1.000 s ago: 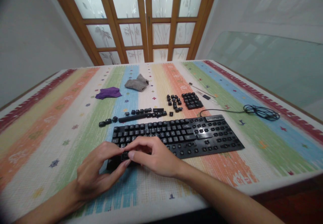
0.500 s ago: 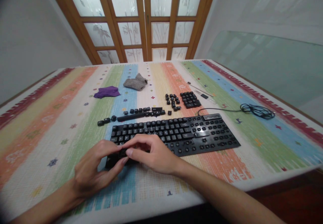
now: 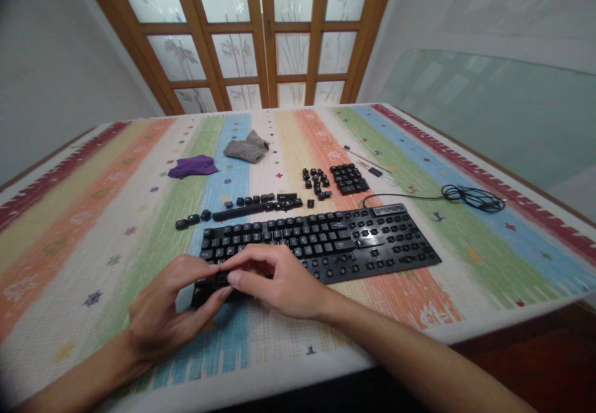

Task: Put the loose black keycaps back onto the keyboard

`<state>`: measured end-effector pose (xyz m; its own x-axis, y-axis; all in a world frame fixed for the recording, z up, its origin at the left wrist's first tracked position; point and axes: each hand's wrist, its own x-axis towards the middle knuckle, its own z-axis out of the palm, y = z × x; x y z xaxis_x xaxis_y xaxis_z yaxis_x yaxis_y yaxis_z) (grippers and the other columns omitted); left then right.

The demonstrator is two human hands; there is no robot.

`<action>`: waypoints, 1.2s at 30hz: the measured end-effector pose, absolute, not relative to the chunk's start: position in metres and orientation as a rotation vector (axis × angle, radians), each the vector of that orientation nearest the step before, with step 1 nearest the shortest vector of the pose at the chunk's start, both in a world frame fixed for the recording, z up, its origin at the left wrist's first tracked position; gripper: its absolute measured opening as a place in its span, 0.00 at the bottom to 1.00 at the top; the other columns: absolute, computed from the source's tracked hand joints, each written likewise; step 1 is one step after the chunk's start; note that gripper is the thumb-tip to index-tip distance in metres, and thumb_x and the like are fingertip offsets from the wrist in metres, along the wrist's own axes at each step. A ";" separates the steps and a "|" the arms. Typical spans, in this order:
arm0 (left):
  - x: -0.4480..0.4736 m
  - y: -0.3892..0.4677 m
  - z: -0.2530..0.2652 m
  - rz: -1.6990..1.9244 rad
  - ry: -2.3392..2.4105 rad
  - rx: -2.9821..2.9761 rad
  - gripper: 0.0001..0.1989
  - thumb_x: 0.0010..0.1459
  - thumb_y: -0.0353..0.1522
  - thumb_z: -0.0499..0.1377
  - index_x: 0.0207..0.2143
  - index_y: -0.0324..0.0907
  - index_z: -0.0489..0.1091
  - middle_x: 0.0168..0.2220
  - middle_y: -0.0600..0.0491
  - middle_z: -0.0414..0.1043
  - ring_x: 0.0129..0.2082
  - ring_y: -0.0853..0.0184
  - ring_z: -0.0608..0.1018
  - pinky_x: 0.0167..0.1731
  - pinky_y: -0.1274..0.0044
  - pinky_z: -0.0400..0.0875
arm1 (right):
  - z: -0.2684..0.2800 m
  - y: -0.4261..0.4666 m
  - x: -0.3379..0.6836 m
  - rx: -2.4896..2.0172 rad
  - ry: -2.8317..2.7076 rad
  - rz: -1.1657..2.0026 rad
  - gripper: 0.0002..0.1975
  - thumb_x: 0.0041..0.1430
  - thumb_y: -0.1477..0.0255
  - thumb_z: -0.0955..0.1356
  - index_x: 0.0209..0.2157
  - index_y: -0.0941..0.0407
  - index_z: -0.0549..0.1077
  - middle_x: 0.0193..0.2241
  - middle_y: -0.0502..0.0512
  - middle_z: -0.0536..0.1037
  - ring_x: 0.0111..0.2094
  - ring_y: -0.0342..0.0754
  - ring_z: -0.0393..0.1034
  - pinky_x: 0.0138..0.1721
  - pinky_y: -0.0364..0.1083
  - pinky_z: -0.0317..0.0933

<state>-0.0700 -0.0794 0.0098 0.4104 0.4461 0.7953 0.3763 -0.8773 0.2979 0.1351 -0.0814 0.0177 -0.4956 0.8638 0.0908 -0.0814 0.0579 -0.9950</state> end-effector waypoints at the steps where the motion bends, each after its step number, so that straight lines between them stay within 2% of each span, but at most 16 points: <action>1: -0.070 -0.079 0.009 1.492 0.749 2.575 0.15 0.57 0.25 0.66 0.46 0.36 0.70 0.32 0.51 0.75 0.29 0.68 0.77 0.29 0.75 0.74 | 0.018 -0.081 0.135 -0.806 -1.566 1.546 0.13 0.63 0.63 0.70 0.41 0.58 0.78 0.27 0.48 0.70 0.26 0.39 0.61 0.27 0.41 0.56; 12: -0.070 -0.080 0.011 1.460 0.742 2.571 0.15 0.57 0.24 0.65 0.47 0.36 0.69 0.33 0.50 0.76 0.30 0.67 0.78 0.29 0.75 0.74 | 0.018 -0.082 0.134 -0.793 -1.564 1.532 0.11 0.63 0.65 0.69 0.41 0.57 0.79 0.28 0.49 0.70 0.26 0.39 0.61 0.25 0.39 0.55; 24: -0.072 -0.078 0.011 1.441 0.706 2.550 0.12 0.61 0.27 0.64 0.48 0.39 0.69 0.31 0.52 0.76 0.29 0.68 0.78 0.28 0.75 0.75 | 0.022 -0.085 0.135 -0.807 -1.669 1.365 0.12 0.64 0.64 0.68 0.41 0.56 0.80 0.32 0.52 0.74 0.30 0.43 0.65 0.31 0.43 0.58; 31: -0.070 -0.078 0.013 1.462 0.705 2.557 0.10 0.63 0.27 0.63 0.46 0.39 0.69 0.30 0.52 0.75 0.28 0.69 0.78 0.27 0.76 0.75 | 0.023 -0.085 0.136 -0.802 -1.690 1.339 0.10 0.64 0.68 0.68 0.42 0.57 0.79 0.32 0.52 0.73 0.32 0.43 0.66 0.32 0.43 0.59; 36: -0.071 -0.077 0.010 1.465 0.684 2.557 0.10 0.61 0.24 0.62 0.45 0.39 0.69 0.31 0.52 0.75 0.29 0.68 0.78 0.30 0.76 0.76 | 0.022 -0.082 0.136 -0.835 -1.705 1.352 0.10 0.65 0.68 0.67 0.41 0.56 0.80 0.33 0.52 0.74 0.32 0.43 0.67 0.33 0.44 0.60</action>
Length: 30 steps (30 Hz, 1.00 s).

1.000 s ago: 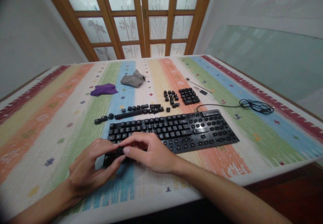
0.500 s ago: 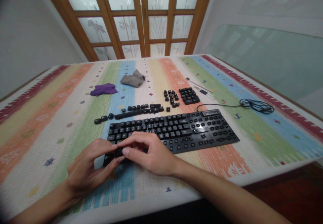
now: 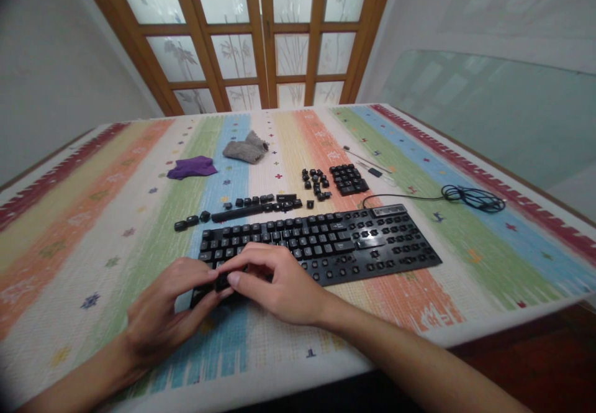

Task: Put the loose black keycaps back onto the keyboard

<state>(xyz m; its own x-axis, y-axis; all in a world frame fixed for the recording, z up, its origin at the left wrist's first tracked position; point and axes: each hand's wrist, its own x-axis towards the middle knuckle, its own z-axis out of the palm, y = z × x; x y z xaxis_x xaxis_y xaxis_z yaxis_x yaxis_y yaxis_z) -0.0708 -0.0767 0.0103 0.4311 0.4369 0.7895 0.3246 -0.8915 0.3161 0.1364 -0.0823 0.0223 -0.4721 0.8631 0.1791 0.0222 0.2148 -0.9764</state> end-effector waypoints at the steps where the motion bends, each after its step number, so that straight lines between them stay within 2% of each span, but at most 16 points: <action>1: -0.071 -0.076 0.010 1.464 0.674 2.557 0.10 0.61 0.23 0.62 0.45 0.38 0.70 0.32 0.52 0.75 0.30 0.68 0.78 0.30 0.76 0.76 | 0.022 -0.082 0.136 -0.843 -1.705 1.357 0.10 0.65 0.68 0.67 0.41 0.56 0.80 0.32 0.52 0.73 0.31 0.43 0.67 0.32 0.43 0.59; 6: -0.070 -0.077 0.009 1.438 0.699 2.569 0.08 0.63 0.22 0.61 0.44 0.36 0.70 0.37 0.49 0.75 0.36 0.68 0.79 0.36 0.77 0.77 | 0.018 -0.077 0.137 -0.902 -1.719 1.300 0.07 0.62 0.69 0.70 0.37 0.56 0.80 0.29 0.49 0.71 0.28 0.40 0.63 0.29 0.42 0.57; 11: -0.069 -0.076 0.006 1.351 0.678 2.566 0.13 0.62 0.21 0.61 0.48 0.35 0.69 0.43 0.46 0.76 0.44 0.66 0.79 0.46 0.74 0.77 | 0.019 -0.071 0.142 -0.959 -1.837 1.056 0.06 0.63 0.75 0.68 0.36 0.57 0.79 0.31 0.51 0.75 0.31 0.42 0.67 0.34 0.43 0.60; 14: -0.068 -0.074 0.004 1.307 0.717 2.552 0.12 0.62 0.21 0.61 0.48 0.36 0.69 0.41 0.48 0.77 0.41 0.66 0.80 0.44 0.73 0.77 | 0.024 -0.068 0.148 -1.010 -1.814 0.908 0.07 0.63 0.76 0.67 0.37 0.57 0.79 0.31 0.51 0.76 0.31 0.42 0.68 0.32 0.43 0.59; 20: -0.064 -0.071 0.002 1.204 0.732 2.610 0.12 0.63 0.25 0.61 0.49 0.38 0.72 0.38 0.49 0.76 0.37 0.66 0.77 0.37 0.72 0.75 | 0.035 -0.066 0.159 -0.967 -1.906 0.847 0.05 0.62 0.74 0.69 0.34 0.58 0.78 0.29 0.50 0.74 0.27 0.40 0.65 0.28 0.41 0.57; 24: -0.058 -0.071 -0.001 1.146 0.740 2.591 0.12 0.64 0.27 0.61 0.50 0.37 0.71 0.38 0.48 0.77 0.37 0.65 0.75 0.38 0.71 0.75 | 0.038 -0.067 0.165 -0.977 -2.119 0.805 0.04 0.60 0.76 0.69 0.32 0.59 0.77 0.28 0.49 0.72 0.25 0.39 0.63 0.29 0.41 0.57; 30: -0.049 -0.067 -0.005 1.158 0.735 2.631 0.06 0.64 0.28 0.62 0.43 0.38 0.74 0.36 0.50 0.78 0.39 0.63 0.72 0.40 0.70 0.74 | 0.030 -0.072 0.180 -0.987 -2.229 0.736 0.04 0.62 0.75 0.69 0.33 0.58 0.76 0.29 0.49 0.71 0.25 0.39 0.63 0.30 0.41 0.57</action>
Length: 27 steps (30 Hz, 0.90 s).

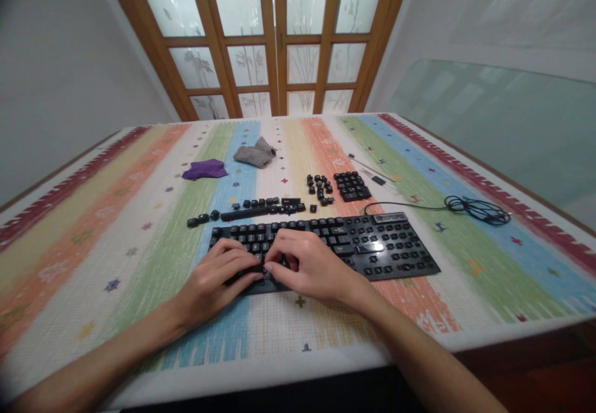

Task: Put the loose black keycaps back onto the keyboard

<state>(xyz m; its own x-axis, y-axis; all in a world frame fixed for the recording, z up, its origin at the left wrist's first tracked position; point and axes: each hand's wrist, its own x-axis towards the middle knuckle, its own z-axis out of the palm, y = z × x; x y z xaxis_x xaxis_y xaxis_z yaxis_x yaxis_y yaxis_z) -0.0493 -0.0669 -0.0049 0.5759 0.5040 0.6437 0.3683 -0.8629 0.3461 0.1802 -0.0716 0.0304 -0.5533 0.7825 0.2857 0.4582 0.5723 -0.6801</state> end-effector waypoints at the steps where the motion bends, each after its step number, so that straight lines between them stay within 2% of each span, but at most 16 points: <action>1: -0.048 -0.066 -0.005 1.163 0.739 2.635 0.06 0.63 0.28 0.62 0.43 0.38 0.74 0.36 0.50 0.77 0.40 0.63 0.71 0.41 0.70 0.74 | 0.028 -0.073 0.183 -0.988 -2.234 0.737 0.04 0.62 0.75 0.68 0.33 0.57 0.76 0.29 0.49 0.72 0.26 0.39 0.63 0.30 0.41 0.57; 7: -0.045 -0.067 -0.009 1.119 0.777 2.639 0.07 0.63 0.29 0.63 0.44 0.39 0.75 0.39 0.48 0.75 0.41 0.63 0.70 0.41 0.68 0.73 | 0.019 -0.082 0.189 -0.982 -2.248 0.670 0.05 0.64 0.76 0.67 0.34 0.58 0.75 0.30 0.50 0.72 0.27 0.40 0.65 0.30 0.41 0.58; 12: -0.044 -0.069 -0.009 1.097 0.815 2.655 0.06 0.64 0.29 0.62 0.43 0.40 0.76 0.38 0.48 0.74 0.40 0.62 0.70 0.40 0.68 0.73 | 0.015 -0.084 0.182 -0.895 -2.352 0.524 0.09 0.68 0.73 0.64 0.39 0.58 0.76 0.33 0.54 0.73 0.32 0.44 0.69 0.33 0.42 0.62; 19: -0.043 -0.071 -0.006 1.116 0.819 2.682 0.05 0.63 0.27 0.61 0.41 0.38 0.76 0.37 0.47 0.74 0.39 0.63 0.71 0.39 0.69 0.73 | 0.010 -0.085 0.181 -0.905 -2.474 0.255 0.11 0.69 0.74 0.62 0.42 0.58 0.77 0.33 0.54 0.74 0.30 0.44 0.68 0.29 0.43 0.59; 27: -0.041 -0.076 -0.004 1.094 0.836 2.687 0.06 0.63 0.26 0.60 0.42 0.37 0.75 0.39 0.46 0.73 0.40 0.62 0.72 0.40 0.67 0.74 | 0.008 -0.084 0.181 -0.915 -2.476 0.209 0.12 0.70 0.74 0.62 0.41 0.57 0.77 0.32 0.53 0.73 0.29 0.43 0.67 0.29 0.43 0.58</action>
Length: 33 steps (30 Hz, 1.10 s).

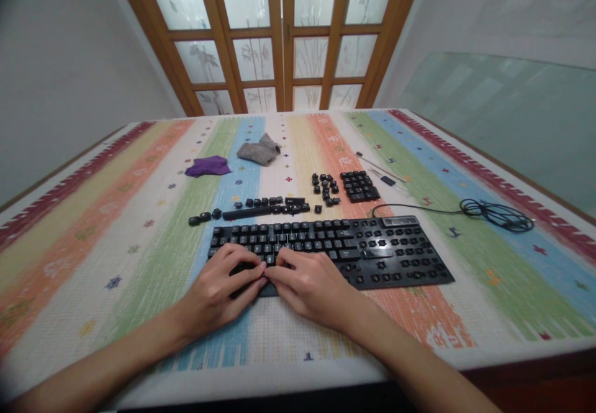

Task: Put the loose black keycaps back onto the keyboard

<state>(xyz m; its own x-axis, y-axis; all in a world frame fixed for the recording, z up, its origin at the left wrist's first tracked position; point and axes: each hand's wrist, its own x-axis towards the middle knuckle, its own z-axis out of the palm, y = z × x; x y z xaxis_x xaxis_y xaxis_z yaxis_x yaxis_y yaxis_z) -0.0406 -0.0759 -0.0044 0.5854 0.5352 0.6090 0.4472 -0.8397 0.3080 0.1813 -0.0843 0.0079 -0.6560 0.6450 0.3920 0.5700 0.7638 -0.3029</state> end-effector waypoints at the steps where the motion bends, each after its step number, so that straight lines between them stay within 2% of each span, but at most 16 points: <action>1: -0.040 -0.076 -0.005 1.091 0.841 2.693 0.06 0.63 0.26 0.60 0.42 0.37 0.75 0.39 0.46 0.73 0.40 0.62 0.72 0.40 0.67 0.74 | 0.008 -0.084 0.181 -0.920 -2.475 0.213 0.12 0.70 0.73 0.61 0.41 0.57 0.77 0.32 0.53 0.73 0.29 0.43 0.68 0.29 0.43 0.58; 8: -0.041 -0.077 -0.009 1.088 0.888 2.732 0.06 0.65 0.27 0.59 0.43 0.38 0.75 0.38 0.47 0.74 0.39 0.62 0.71 0.38 0.68 0.73 | 0.008 -0.083 0.182 -0.941 -2.482 0.230 0.13 0.71 0.71 0.61 0.40 0.56 0.77 0.33 0.54 0.74 0.29 0.43 0.68 0.29 0.43 0.59; 16: -0.038 -0.084 -0.003 0.958 0.905 2.875 0.08 0.64 0.28 0.58 0.43 0.34 0.74 0.46 0.42 0.73 0.46 0.55 0.72 0.45 0.62 0.73 | 0.006 -0.087 0.176 -1.031 -2.518 0.138 0.09 0.66 0.74 0.64 0.36 0.57 0.77 0.32 0.53 0.73 0.27 0.43 0.66 0.26 0.44 0.52; 20: -0.037 -0.084 -0.006 0.928 0.892 2.924 0.09 0.64 0.29 0.57 0.44 0.34 0.74 0.46 0.42 0.74 0.47 0.54 0.73 0.46 0.60 0.74 | 0.004 -0.087 0.175 -1.066 -2.519 0.177 0.09 0.65 0.74 0.65 0.36 0.57 0.77 0.30 0.52 0.72 0.26 0.43 0.65 0.26 0.43 0.50; 24: -0.040 -0.081 -0.009 0.980 0.869 2.898 0.09 0.64 0.29 0.57 0.44 0.35 0.74 0.47 0.41 0.74 0.49 0.54 0.74 0.48 0.61 0.75 | 0.006 -0.085 0.177 -1.059 -2.458 0.264 0.09 0.65 0.75 0.65 0.39 0.56 0.79 0.28 0.51 0.72 0.27 0.42 0.66 0.27 0.43 0.51; 33: -0.051 -0.082 -0.009 1.052 0.758 2.831 0.12 0.64 0.28 0.57 0.49 0.36 0.73 0.48 0.41 0.77 0.52 0.54 0.77 0.51 0.57 0.75 | 0.031 -0.030 0.165 -1.054 -2.255 0.365 0.07 0.61 0.76 0.67 0.32 0.58 0.79 0.27 0.51 0.73 0.27 0.42 0.65 0.32 0.42 0.57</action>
<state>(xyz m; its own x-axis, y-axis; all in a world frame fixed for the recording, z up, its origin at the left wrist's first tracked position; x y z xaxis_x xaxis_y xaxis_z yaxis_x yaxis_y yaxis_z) -0.0511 -0.0819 -0.0087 0.6534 0.4520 0.6073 0.4333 -0.8811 0.1896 0.1646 -0.0298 0.0307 -0.4930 0.7647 0.4150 0.5946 0.6444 -0.4808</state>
